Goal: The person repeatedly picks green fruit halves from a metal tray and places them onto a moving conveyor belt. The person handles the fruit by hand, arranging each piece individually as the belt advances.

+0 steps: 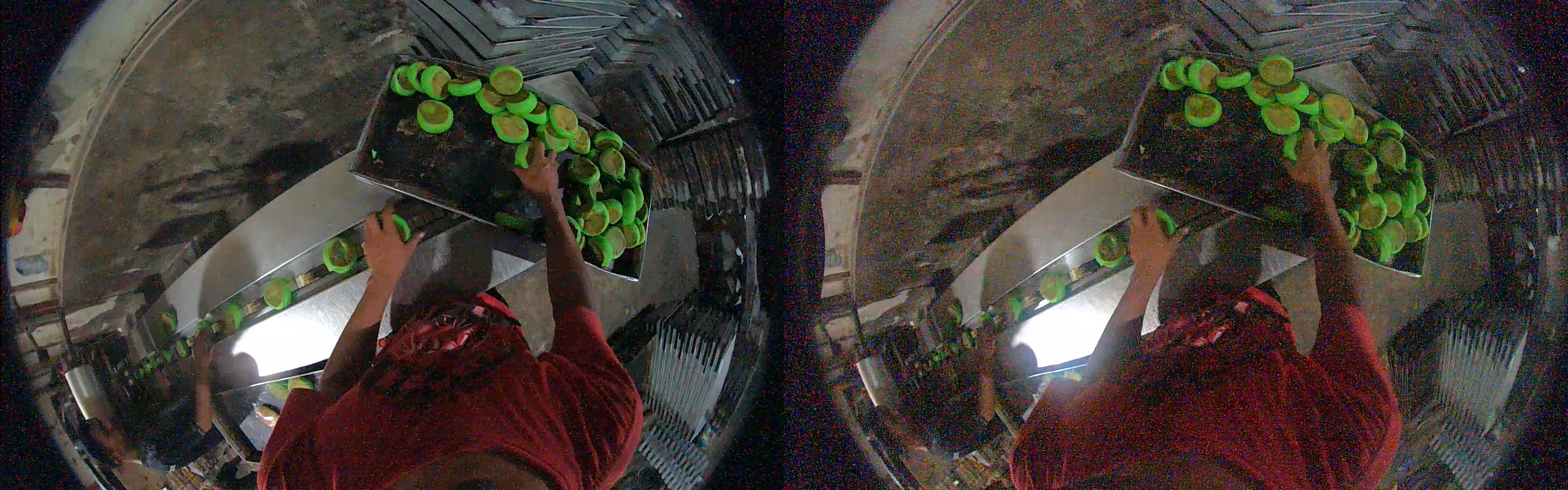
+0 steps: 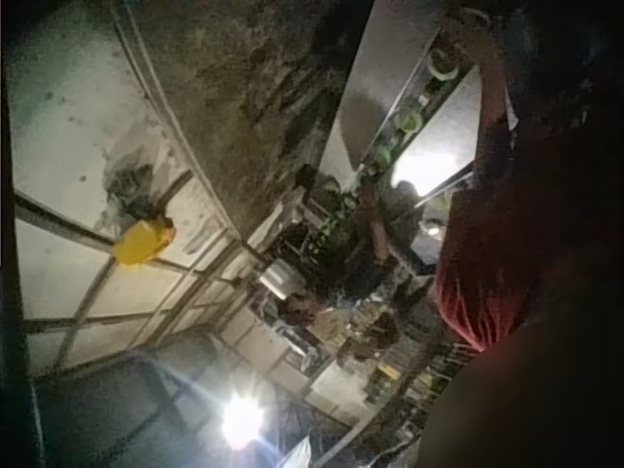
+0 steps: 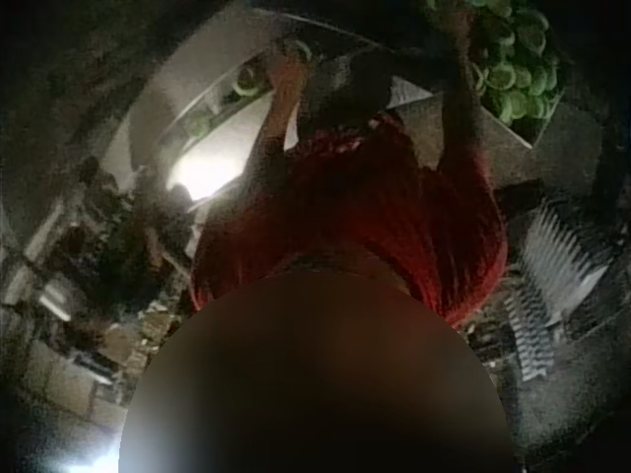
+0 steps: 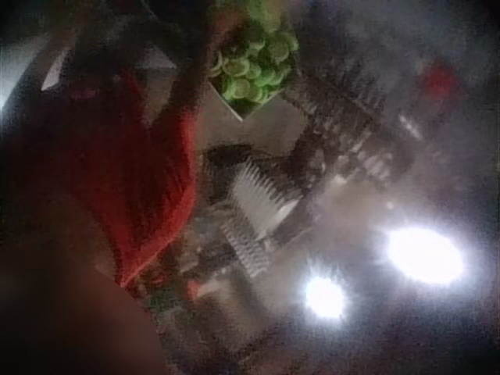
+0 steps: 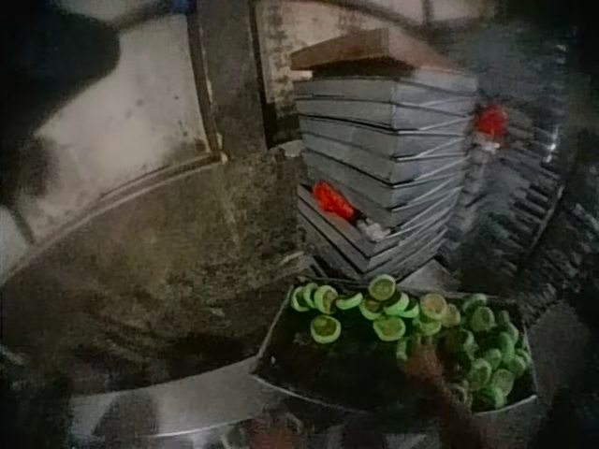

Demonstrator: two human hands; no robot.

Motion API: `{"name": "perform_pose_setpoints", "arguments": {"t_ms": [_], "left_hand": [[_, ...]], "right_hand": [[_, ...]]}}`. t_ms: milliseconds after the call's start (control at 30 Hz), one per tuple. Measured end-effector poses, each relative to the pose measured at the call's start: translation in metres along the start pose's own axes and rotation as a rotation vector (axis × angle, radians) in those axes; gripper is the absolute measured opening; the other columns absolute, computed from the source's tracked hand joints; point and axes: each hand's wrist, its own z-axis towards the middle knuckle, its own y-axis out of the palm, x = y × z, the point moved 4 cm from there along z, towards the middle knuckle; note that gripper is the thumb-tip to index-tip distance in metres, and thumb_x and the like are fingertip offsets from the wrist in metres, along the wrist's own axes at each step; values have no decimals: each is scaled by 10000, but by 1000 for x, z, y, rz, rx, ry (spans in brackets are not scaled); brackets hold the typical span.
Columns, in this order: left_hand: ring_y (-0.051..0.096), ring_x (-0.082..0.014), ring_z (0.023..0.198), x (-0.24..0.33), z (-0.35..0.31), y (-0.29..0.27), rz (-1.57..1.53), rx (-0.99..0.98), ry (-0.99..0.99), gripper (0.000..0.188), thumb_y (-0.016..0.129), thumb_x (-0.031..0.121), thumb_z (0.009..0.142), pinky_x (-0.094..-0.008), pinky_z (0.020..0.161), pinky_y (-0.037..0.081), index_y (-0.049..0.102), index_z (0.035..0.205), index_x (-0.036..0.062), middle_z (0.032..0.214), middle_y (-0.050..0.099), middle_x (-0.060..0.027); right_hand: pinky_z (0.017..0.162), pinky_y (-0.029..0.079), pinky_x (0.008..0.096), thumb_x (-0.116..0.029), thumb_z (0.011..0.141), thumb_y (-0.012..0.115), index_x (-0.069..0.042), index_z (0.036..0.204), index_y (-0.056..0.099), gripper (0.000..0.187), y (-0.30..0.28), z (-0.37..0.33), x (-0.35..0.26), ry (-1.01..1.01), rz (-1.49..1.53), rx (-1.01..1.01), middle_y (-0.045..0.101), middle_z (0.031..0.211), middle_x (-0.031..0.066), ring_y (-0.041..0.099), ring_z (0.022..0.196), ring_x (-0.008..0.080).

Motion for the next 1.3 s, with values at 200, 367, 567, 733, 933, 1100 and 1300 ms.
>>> {"name": "perform_pose_setpoints", "arguments": {"t_ms": [200,367,567,733,933,1100,1300], "left_hand": [[470,-388,1227,1,-9,8,-340,158,130,710,775,333,798,-428,1044,383,491,1400,85,1348,480,-195],[533,-199,1178,23,2,12,-1582,-242,-345,515,699,183,877,-335,968,450,515,1346,76,1273,570,-106],[626,-233,1016,-49,2,37,-1254,-85,-196,422,687,249,892,-346,848,535,583,1254,58,1202,613,-103],[542,-376,1134,-88,-9,21,-163,163,-21,422,702,320,865,-551,988,405,630,1188,58,1193,616,-195],[554,-394,1100,-111,-38,-15,-118,324,-104,393,685,269,855,-540,971,396,622,1167,37,1156,630,-177],[502,-376,1206,-75,-10,-20,-728,260,-212,403,748,132,798,-423,1012,395,608,1156,13,1255,553,-212],[526,-263,1168,-53,7,19,-47,216,141,451,699,147,866,-355,1008,419,545,1272,24,1263,550,-155]], "right_hand": [[1027,411,519,-241,699,772,-95,1455,313,897,-44,-72,-138,-110,313,-177,463,1319,265,435,1231,474],[1079,375,468,-316,783,752,-72,1402,436,737,-64,-71,-189,-634,638,-403,485,1377,215,478,1255,392],[880,509,556,-341,828,682,-139,1387,470,632,-29,114,58,-247,-88,334,502,1389,164,505,1165,469],[955,480,485,-332,751,790,-130,1417,448,775,7,82,41,94,-44,-34,494,1340,287,540,1179,438],[793,518,432,-244,833,742,-4,1184,594,450,-54,6,-53,57,544,10,701,949,208,687,925,347],[944,445,382,-102,837,697,-37,1275,454,505,-35,-51,-136,-165,810,-176,562,1148,148,555,1106,255],[949,444,405,-27,795,684,-65,1255,412,535,-17,-82,-205,-352,779,-251,535,1164,161,549,1121,313]]}}
